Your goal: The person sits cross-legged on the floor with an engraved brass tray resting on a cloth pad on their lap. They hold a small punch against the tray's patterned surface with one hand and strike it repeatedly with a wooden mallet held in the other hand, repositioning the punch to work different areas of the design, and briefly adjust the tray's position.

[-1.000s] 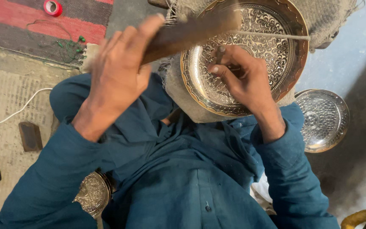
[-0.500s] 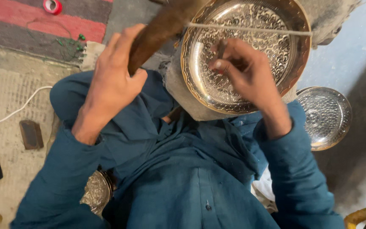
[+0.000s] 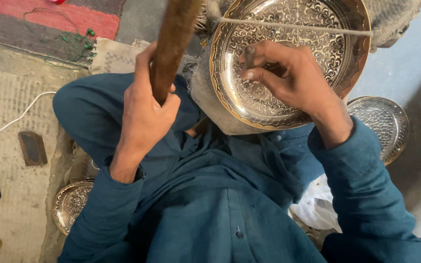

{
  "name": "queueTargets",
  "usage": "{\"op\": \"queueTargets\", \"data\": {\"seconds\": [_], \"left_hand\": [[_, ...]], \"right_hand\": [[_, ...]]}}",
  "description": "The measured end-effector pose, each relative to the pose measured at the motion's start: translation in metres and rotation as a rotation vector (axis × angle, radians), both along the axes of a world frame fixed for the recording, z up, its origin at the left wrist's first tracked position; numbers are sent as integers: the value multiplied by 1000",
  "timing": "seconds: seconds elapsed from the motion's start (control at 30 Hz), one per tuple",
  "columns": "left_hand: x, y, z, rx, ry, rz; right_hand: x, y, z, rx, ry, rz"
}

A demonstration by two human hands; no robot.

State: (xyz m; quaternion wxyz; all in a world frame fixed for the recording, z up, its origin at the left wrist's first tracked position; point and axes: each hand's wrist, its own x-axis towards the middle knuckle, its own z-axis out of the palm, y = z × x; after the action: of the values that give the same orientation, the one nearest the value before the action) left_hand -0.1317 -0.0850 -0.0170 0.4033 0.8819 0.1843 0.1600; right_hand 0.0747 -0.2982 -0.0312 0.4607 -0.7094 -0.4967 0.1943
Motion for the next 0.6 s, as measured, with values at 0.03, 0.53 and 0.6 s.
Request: {"op": "queueTargets", "data": {"seconds": [0.03,0.53,0.6], "left_hand": [[1,-1,1,-15,-16,-5],[13,8,14,336,-76,-174],[14,8,13,343,-64,-165]], "right_hand": [[1,-1,-1,-21,3,-14],[6,-1,-4,81,-53,67],[6,-2,-3,24,-37,45]]}}
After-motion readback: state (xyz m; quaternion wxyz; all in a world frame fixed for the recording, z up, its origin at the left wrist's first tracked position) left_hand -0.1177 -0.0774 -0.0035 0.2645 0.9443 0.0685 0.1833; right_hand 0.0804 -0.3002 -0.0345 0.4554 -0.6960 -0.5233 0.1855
